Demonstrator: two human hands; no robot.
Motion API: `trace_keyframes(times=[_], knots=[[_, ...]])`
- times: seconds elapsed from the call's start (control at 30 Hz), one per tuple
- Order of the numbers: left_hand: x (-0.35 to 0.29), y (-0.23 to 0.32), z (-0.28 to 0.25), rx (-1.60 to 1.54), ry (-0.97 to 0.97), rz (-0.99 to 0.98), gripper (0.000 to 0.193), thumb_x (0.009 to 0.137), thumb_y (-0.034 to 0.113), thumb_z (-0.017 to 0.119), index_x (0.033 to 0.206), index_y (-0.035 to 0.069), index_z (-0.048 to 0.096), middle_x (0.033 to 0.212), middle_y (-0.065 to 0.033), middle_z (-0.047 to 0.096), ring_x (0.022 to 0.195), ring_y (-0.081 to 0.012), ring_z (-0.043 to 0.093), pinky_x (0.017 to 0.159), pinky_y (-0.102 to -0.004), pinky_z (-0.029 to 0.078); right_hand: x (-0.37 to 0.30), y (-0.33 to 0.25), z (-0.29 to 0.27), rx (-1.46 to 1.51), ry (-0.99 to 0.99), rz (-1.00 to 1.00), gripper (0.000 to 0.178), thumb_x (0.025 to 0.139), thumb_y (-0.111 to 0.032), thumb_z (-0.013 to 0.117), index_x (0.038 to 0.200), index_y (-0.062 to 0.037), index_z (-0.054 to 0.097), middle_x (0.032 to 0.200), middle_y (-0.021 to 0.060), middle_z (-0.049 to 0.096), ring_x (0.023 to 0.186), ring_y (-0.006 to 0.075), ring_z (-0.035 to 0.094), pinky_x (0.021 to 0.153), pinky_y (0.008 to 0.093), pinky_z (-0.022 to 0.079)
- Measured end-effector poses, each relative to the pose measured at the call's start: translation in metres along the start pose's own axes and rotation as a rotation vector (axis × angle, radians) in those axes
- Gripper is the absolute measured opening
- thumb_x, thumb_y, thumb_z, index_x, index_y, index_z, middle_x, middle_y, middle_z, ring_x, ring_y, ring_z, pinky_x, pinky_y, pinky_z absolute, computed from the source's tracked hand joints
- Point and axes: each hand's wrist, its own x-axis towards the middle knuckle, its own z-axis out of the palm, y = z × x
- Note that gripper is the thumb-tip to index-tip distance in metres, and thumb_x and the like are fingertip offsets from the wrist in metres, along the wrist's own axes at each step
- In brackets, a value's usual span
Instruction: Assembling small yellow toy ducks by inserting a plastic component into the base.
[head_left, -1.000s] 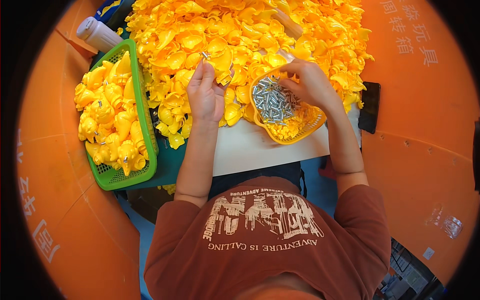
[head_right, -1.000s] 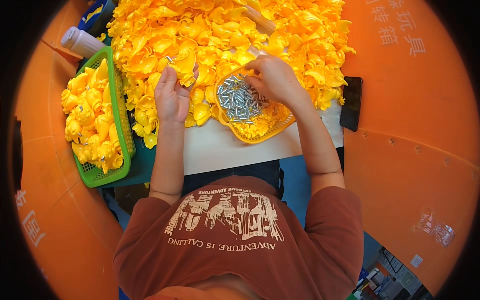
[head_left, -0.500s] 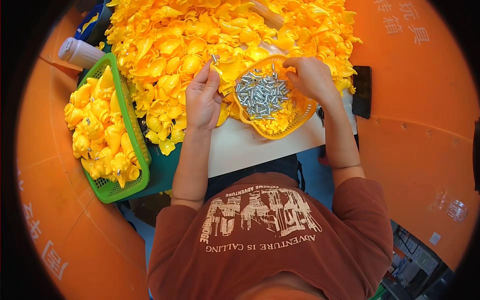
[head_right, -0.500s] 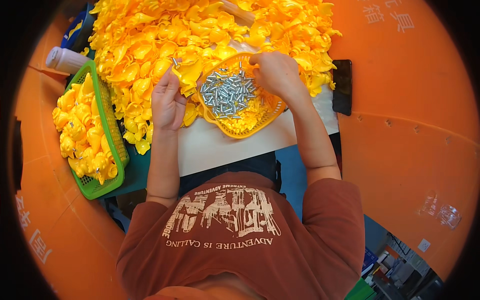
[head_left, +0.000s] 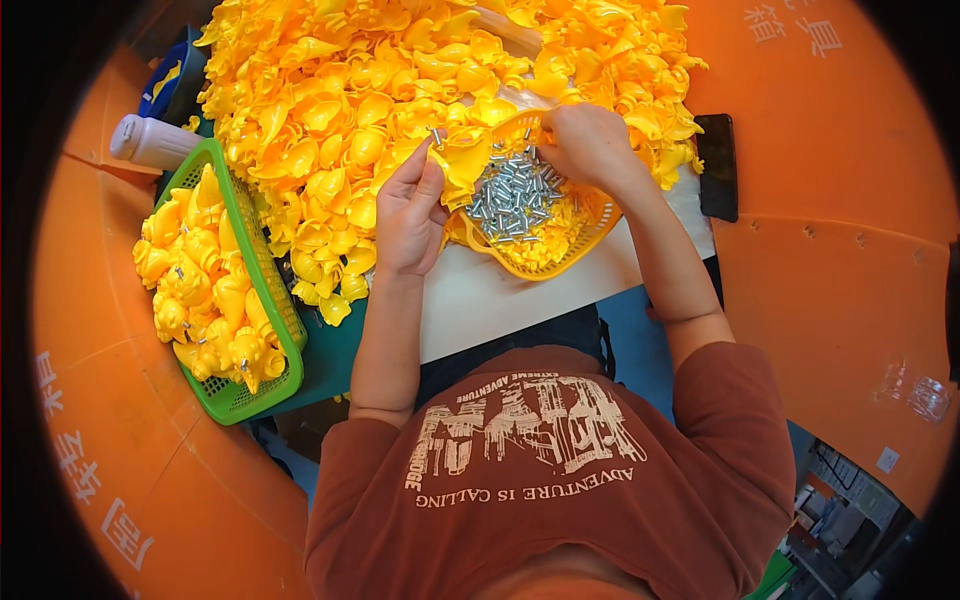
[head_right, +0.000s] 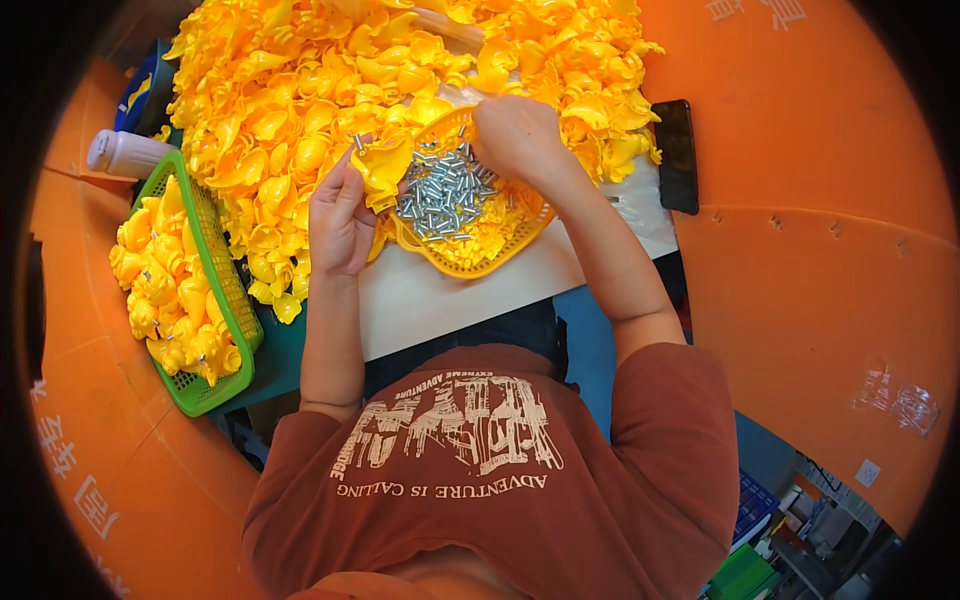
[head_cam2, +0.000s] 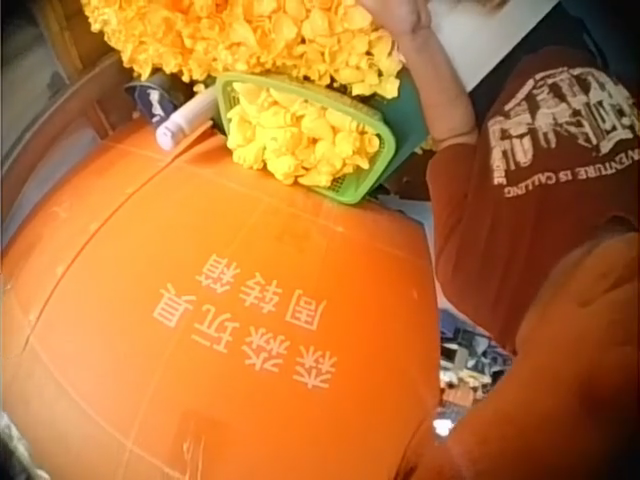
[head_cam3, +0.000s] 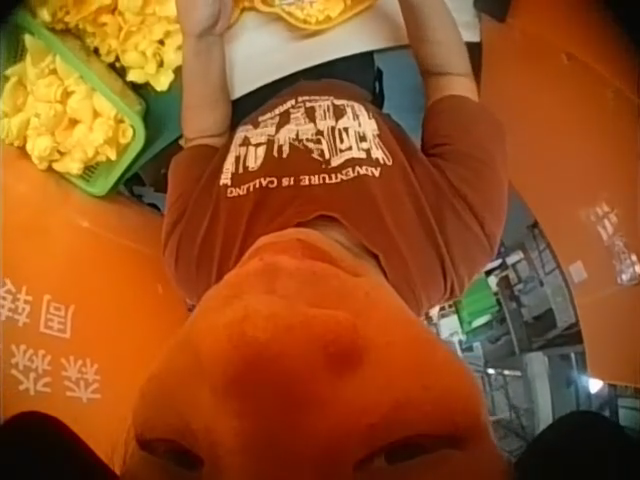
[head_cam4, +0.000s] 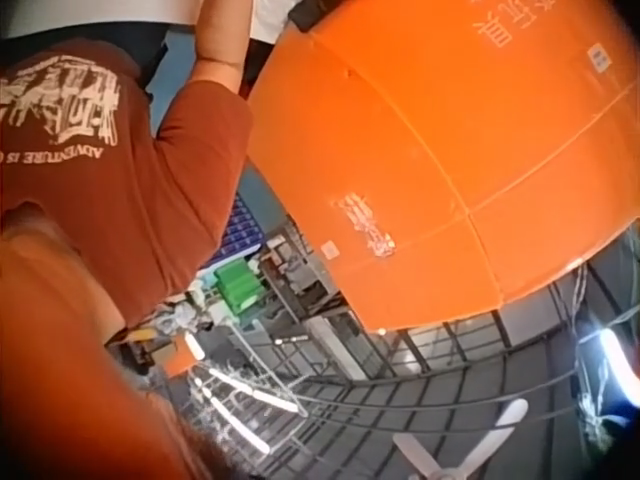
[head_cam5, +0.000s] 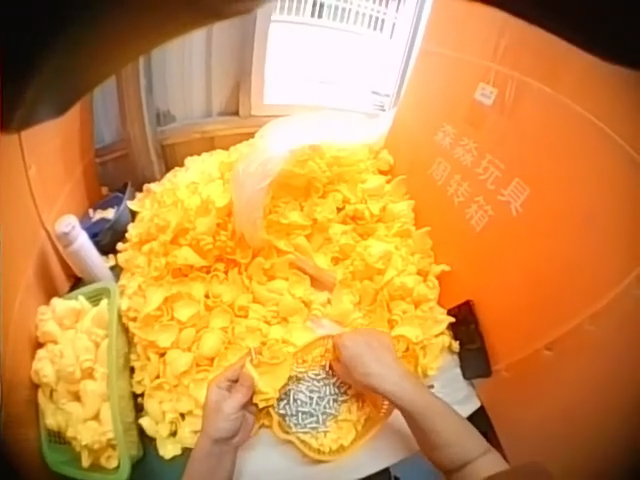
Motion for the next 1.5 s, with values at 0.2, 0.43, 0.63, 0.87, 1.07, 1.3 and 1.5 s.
trace_keyframes(times=[0.2, 0.43, 0.63, 0.87, 1.07, 1.3, 1.5], knots=[[-0.001, 0.000, 0.001, -0.073, 0.009, -0.018, 0.040, 0.092, 0.011, 0.046, 0.128, -0.004, 0.038, 0.113, -0.0145, 0.056, 0.096, -0.0194, 0.059, 0.082, -0.0293, 0.050, -0.004, 0.007, 0.008, 0.260, 0.175, 0.027, 0.021, 0.070, -0.024, 0.063, 0.083, -0.0085, 0.066, 0.072, 0.0143, 0.063, 0.071, 0.0290, 0.061, 0.062, 0.0394, 0.048], [-0.002, -0.001, -0.001, 0.053, 0.056, 0.034, 0.040, 0.093, 0.013, 0.046, 0.128, -0.005, 0.038, 0.116, -0.0150, 0.054, 0.100, -0.0205, 0.058, 0.085, -0.0312, 0.048, -0.022, -0.007, -0.002, 0.565, 0.529, -0.259, 0.013, 0.072, -0.007, 0.061, 0.083, -0.0020, 0.061, 0.077, 0.0140, 0.062, 0.070, 0.0280, 0.061, 0.059, 0.0331, 0.048], [-0.008, -0.005, 0.011, 0.326, 0.093, 0.246, 0.047, 0.087, 0.006, 0.056, 0.127, -0.009, 0.037, 0.110, -0.0086, 0.055, 0.089, -0.0083, 0.054, 0.076, -0.0195, 0.045, -0.031, -0.050, -0.011, 0.348, 0.512, -0.445, 0.009, 0.072, -0.002, 0.060, 0.081, -0.0021, 0.059, 0.073, 0.0119, 0.059, 0.064, 0.0288, 0.059, 0.057, 0.0336, 0.048], [-0.006, -0.001, 0.008, 0.197, 0.159, 0.192, 0.046, 0.088, 0.008, 0.055, 0.127, -0.009, 0.038, 0.113, -0.0094, 0.054, 0.096, -0.0098, 0.053, 0.083, -0.0208, 0.042, -0.022, -0.068, -0.003, 0.478, 0.701, -0.503, 0.011, 0.070, -0.001, 0.063, 0.079, -0.0028, 0.057, 0.070, 0.0100, 0.058, 0.061, 0.0277, 0.058, 0.055, 0.0331, 0.046], [-0.006, 0.000, 0.007, 0.110, 0.153, 0.136, 0.045, 0.089, 0.010, 0.054, 0.127, -0.008, 0.039, 0.112, -0.0090, 0.055, 0.096, -0.0091, 0.053, 0.084, -0.0204, 0.041, -0.015, -0.058, -0.012, 0.394, 0.845, -0.665, 0.018, 0.070, 0.003, 0.062, 0.087, -0.0030, 0.059, 0.078, 0.0089, 0.060, 0.073, 0.0273, 0.058, 0.068, 0.0346, 0.047], [-0.007, -0.006, -0.004, 0.142, 0.053, 0.111, 0.042, 0.092, 0.013, 0.048, 0.128, -0.004, 0.038, 0.112, -0.0112, 0.056, 0.095, -0.0132, 0.058, 0.078, -0.0217, 0.047, -0.010, -0.054, -0.015, 0.375, 0.675, -0.803, 0.023, 0.069, 0.001, 0.065, 0.090, -0.0045, 0.061, 0.084, 0.0082, 0.061, 0.082, 0.0258, 0.058, 0.075, 0.0346, 0.047], [-0.007, -0.001, 0.003, 0.206, 0.048, 0.168, 0.042, 0.091, 0.013, 0.049, 0.128, -0.006, 0.039, 0.116, -0.0119, 0.054, 0.099, -0.0139, 0.056, 0.083, -0.0237, 0.046, 0.003, -0.042, -0.015, 0.456, 0.611, -0.888, 0.028, 0.069, 0.001, 0.067, 0.096, -0.0049, 0.062, 0.079, 0.0079, 0.062, 0.076, 0.0232, 0.059, 0.069, 0.0303, 0.048]])
